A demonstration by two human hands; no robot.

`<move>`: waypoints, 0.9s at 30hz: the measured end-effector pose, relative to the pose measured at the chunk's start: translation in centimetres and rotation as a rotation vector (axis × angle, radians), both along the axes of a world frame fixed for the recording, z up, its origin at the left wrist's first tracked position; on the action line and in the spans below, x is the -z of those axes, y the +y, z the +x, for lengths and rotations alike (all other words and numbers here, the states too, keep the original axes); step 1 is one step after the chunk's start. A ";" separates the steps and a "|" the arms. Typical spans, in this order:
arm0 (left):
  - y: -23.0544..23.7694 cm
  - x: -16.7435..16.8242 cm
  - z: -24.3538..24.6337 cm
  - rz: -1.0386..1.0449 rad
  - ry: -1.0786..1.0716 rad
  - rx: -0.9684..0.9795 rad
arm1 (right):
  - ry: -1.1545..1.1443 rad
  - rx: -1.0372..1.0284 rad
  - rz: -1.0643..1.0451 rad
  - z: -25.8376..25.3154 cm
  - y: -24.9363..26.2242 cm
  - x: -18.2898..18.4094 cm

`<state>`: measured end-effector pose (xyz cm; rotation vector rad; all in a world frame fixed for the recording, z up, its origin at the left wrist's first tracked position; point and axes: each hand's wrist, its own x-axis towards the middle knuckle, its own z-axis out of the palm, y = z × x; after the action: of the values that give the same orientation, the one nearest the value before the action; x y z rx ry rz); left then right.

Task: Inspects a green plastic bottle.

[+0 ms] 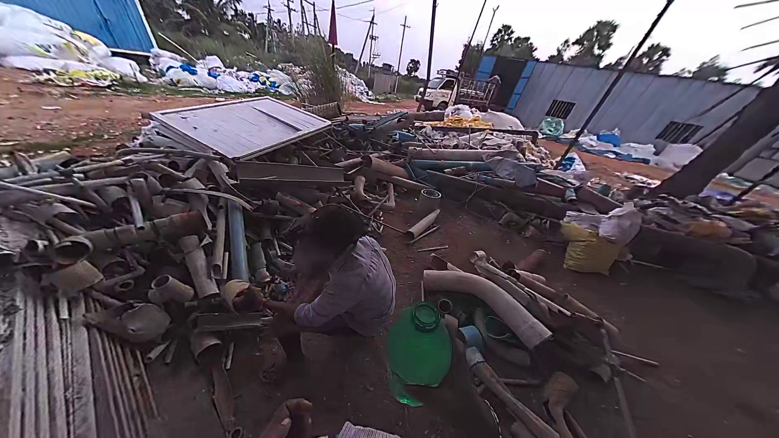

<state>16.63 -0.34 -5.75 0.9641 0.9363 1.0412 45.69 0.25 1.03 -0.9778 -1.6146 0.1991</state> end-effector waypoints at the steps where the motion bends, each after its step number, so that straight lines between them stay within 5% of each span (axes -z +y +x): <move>1: 0.1 -0.1 0.3 0.008 0.019 -0.037 | -0.046 0.012 -0.037 0.0 0.2 1.4; 5: 0.2 -0.2 1.4 0.175 0.132 -0.077 | -0.202 -0.024 -0.164 0.2 0.6 7.7; 10: 0.8 0.0 2.1 0.419 0.081 -0.149 | -0.282 -0.138 -0.268 -0.8 0.7 10.8; 14: 1.3 -0.8 1.9 0.448 0.061 -0.226 | -0.332 -0.175 -0.275 -1.8 1.2 11.2; 20: 2.3 -1.3 0.5 0.666 0.407 -0.232 | -0.364 -0.246 -0.263 -3.2 2.7 11.2; 27: 3.0 -2.3 -0.2 0.649 0.541 -0.259 | -0.379 -0.259 -0.289 -3.9 3.3 11.0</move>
<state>16.39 2.63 -3.48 1.7578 1.2110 1.3744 41.79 3.52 -9.99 -1.0671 -2.1038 0.4563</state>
